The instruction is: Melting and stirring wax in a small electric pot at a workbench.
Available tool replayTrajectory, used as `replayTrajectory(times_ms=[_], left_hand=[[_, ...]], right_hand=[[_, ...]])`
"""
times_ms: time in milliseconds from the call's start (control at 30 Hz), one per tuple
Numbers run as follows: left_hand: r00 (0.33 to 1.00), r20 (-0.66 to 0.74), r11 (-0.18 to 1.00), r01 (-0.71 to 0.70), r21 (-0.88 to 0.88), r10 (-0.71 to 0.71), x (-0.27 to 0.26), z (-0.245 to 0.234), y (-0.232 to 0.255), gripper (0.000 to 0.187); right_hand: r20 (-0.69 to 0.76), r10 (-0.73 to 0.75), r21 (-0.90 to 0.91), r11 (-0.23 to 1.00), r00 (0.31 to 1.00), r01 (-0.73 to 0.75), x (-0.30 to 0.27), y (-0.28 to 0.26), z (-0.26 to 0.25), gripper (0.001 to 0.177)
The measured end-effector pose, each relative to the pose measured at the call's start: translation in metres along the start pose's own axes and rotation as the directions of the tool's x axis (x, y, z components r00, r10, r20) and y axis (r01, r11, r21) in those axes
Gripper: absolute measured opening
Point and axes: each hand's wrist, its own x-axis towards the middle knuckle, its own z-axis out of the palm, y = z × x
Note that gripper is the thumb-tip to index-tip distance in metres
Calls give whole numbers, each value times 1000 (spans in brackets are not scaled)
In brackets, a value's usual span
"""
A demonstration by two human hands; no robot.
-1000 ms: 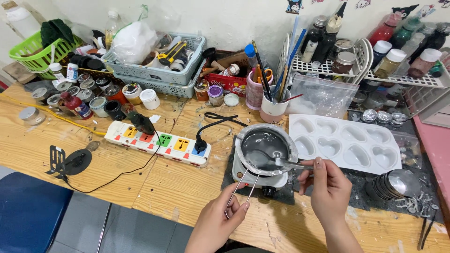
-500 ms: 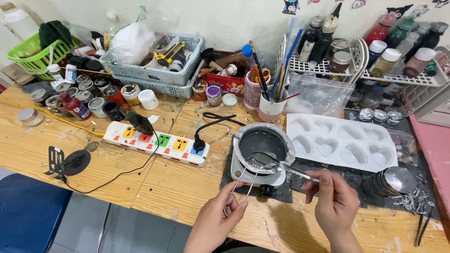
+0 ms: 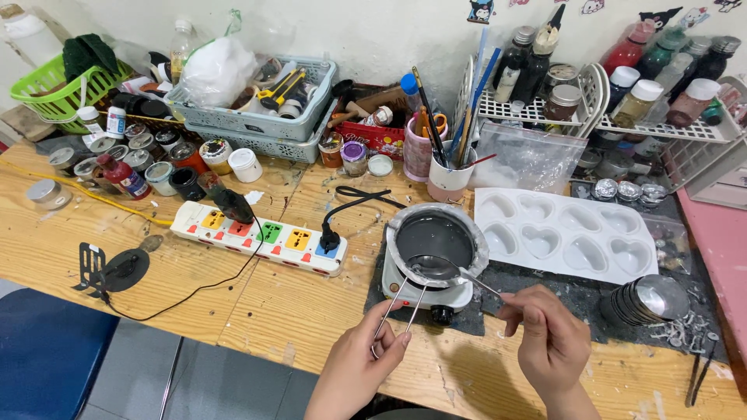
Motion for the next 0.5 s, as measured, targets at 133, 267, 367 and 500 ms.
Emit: replayTrajectory(times_ms=[133,267,367,500], left_hand=[[1000,7,1000,17,12,-17,0,-1,4,49],[1000,10,1000,9,10,-9,0,-1,4,49],[1000,11,1000,8,1,-8,0,-1,1,50],[1000,7,1000,3,-1,-3,0,-1,0,49]], right_hand=[[5,-26,-3,1000,1000,26,1,-4,0,23],[3,-48,-16,999,999,48,1,-5,1,23],[5,-63,-22,998,998,63,1,-6,1,24],[5,-76,-9,997,997,76,2,-7,2,26]])
